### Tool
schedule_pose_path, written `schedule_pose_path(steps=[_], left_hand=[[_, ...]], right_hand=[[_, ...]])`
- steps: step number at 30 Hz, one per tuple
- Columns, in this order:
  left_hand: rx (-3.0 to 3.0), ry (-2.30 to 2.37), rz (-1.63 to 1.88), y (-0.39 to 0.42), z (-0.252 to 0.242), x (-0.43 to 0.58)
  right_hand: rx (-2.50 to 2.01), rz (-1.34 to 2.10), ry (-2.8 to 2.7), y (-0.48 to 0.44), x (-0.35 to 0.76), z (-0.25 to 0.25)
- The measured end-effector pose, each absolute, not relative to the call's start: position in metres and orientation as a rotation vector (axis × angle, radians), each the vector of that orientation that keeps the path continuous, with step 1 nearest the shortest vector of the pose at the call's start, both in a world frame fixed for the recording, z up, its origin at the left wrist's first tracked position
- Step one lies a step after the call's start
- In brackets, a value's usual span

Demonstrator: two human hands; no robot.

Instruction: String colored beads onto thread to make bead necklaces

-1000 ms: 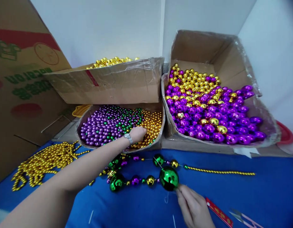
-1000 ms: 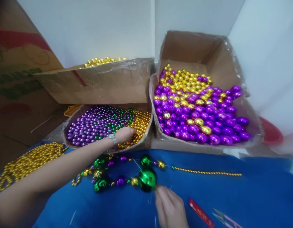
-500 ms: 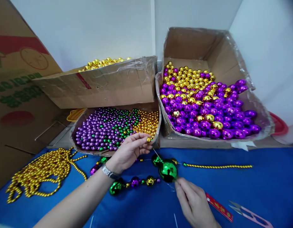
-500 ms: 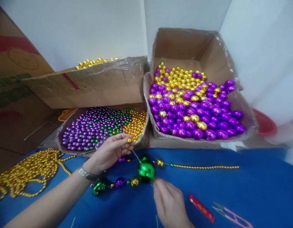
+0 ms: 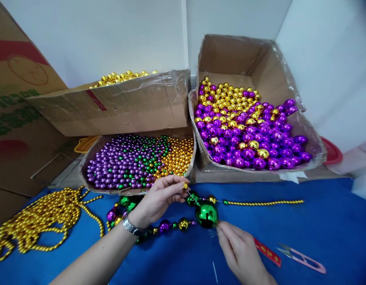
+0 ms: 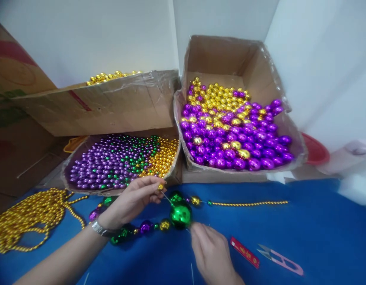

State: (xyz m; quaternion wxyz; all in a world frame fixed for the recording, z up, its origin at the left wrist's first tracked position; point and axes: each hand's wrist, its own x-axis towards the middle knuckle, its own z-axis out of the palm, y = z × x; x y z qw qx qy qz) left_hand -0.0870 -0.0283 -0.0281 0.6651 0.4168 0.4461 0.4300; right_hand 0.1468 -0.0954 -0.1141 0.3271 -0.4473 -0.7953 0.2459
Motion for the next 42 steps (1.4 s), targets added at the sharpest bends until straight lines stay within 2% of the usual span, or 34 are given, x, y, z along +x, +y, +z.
schedule_pose_path(steps=[6,13,19,26,35,38,42], left_hand=[[1.338,1.211,0.742,-0.029,-0.02,-0.086],[0.878,1.046,0.964,-0.028,-0.033,-0.078],[0.829,1.011,0.975,-0.032,-0.034,-0.073],[0.904,1.09,0.987,-0.037,-0.032,-0.066],[1.331,1.284,0.874,-0.053,-0.072,-0.048],[1.593,1.287,0.914,-0.05,-0.057,-0.047],[1.792,1.185,0.948,-0.04,-0.014,-0.036]], right_hand=[[-1.199,0.729,-2.138,-0.096,0.154,-0.116],[-1.223,0.709,-2.09,-0.1,0.161,-0.114],[-1.223,0.669,-2.123,-0.102,0.161,-0.114],[-1.22,0.542,-2.118,-0.102,0.158,-0.121],[-1.322,0.52,-2.016,-0.096,0.157,-0.155],[-1.293,0.489,-2.036,-0.09,0.167,-0.14],[-1.218,0.543,-1.954,-0.078,0.163,-0.111]])
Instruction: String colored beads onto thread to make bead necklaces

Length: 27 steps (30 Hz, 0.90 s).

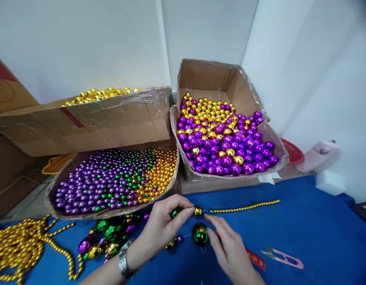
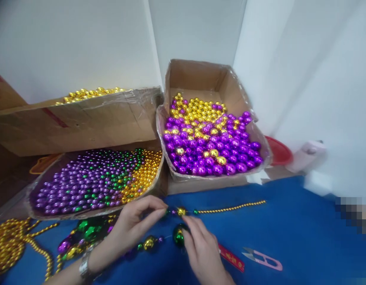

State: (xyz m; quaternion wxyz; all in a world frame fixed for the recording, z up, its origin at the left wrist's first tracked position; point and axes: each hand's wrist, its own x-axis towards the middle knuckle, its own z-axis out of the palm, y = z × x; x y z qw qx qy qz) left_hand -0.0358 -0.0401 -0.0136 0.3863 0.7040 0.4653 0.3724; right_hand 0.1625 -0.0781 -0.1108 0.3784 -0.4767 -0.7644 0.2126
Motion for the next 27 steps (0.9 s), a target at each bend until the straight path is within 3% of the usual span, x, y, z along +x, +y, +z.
schedule_pose_path(steps=[7,14,18,23,27], left_hand=[[1.903,0.961,0.86,0.012,0.041,-0.008],[2.499,1.296,0.613,0.112,0.024,0.027],[2.457,1.266,0.535,0.132,0.01,0.04],[2.373,1.129,0.676,0.105,0.021,0.026],[1.598,0.877,0.994,0.061,0.026,0.0]], right_hand=[[-1.165,0.829,-1.647,-0.075,0.153,-0.084],[-1.226,1.029,-1.444,-0.08,0.152,-0.09],[-1.23,0.941,-1.447,-0.082,0.152,-0.096],[-1.258,0.861,-1.495,-0.084,0.161,-0.092],[-1.278,0.81,-1.577,-0.086,0.166,-0.09]])
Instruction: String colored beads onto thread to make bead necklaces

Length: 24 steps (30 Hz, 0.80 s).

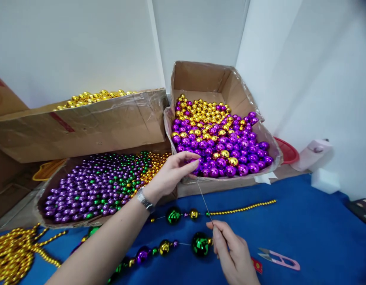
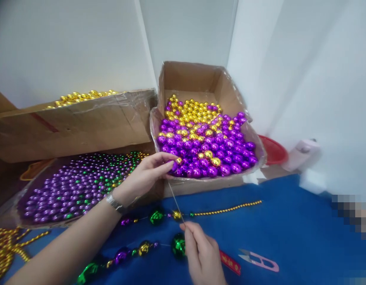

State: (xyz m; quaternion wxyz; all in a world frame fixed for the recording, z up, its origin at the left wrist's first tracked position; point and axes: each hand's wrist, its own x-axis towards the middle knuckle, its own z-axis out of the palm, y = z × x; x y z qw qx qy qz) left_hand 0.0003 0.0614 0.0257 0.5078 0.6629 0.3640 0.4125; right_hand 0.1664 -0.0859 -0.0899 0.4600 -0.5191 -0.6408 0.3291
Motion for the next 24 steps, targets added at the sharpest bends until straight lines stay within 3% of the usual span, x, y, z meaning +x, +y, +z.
schedule_pose_path(steps=[3,7,16,24], left_hand=[[1.093,0.795,1.06,0.034,0.017,-0.017],[0.876,0.838,1.1,0.015,0.002,-0.032],[0.916,0.884,1.107,0.005,-0.006,-0.039],[1.133,1.05,1.139,-0.001,-0.006,-0.041]], right_hand=[[-1.277,0.72,-1.659,-0.086,0.166,-0.09],[-1.214,0.635,-1.761,-0.085,0.163,-0.089],[-1.177,0.529,-1.852,-0.083,0.164,-0.093],[-1.115,-0.065,-1.996,-0.083,0.17,-0.105]])
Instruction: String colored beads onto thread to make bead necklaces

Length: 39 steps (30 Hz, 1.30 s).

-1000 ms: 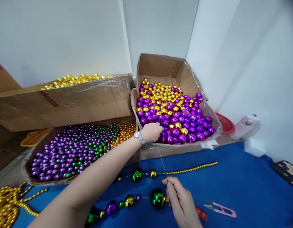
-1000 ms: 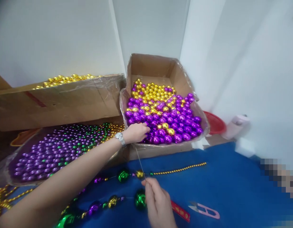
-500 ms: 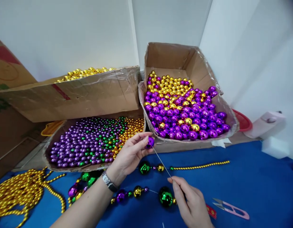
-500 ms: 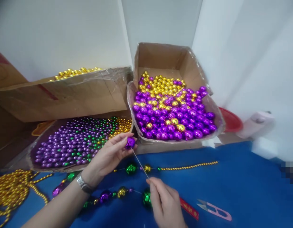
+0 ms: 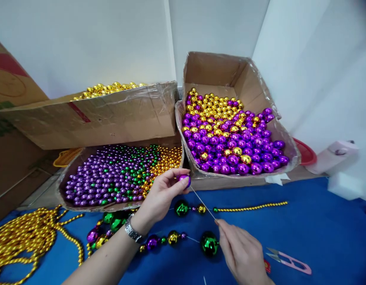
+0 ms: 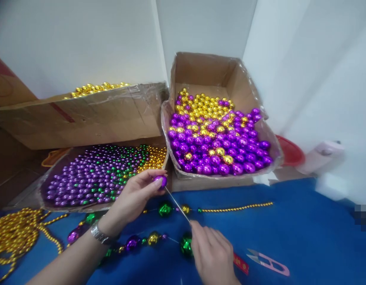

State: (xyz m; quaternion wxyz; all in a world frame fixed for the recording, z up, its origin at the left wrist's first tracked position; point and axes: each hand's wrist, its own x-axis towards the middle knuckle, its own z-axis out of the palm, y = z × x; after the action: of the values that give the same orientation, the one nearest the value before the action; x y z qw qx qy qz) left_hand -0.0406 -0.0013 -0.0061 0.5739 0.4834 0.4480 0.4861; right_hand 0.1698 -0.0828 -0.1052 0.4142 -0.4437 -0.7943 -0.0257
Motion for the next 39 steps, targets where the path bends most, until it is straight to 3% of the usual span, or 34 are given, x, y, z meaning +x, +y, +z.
schedule_pose_path(steps=[5,15,22,26,32,39], left_hand=[[1.026,1.059,1.154,-0.005,-0.009,-0.036],[1.298,1.065,1.032,-0.02,-0.011,-0.035],[1.27,1.054,0.991,-0.04,-0.019,-0.024],[1.265,0.961,0.999,-0.037,-0.017,-0.044],[2.066,1.774,0.582,0.028,-0.011,-0.133],[1.984,1.843,0.408,0.079,-0.051,-0.182]], right_hand=[[-1.124,-0.286,-2.056,-0.084,0.167,-0.106],[-1.097,0.15,-2.015,-0.084,0.17,-0.099],[-1.039,-0.094,-2.055,-0.082,0.162,-0.103],[-1.014,-0.003,-2.018,-0.081,0.167,-0.108],[-1.019,-0.067,-2.02,-0.081,0.183,-0.121],[-0.974,-0.027,-2.009,-0.081,0.173,-0.122]])
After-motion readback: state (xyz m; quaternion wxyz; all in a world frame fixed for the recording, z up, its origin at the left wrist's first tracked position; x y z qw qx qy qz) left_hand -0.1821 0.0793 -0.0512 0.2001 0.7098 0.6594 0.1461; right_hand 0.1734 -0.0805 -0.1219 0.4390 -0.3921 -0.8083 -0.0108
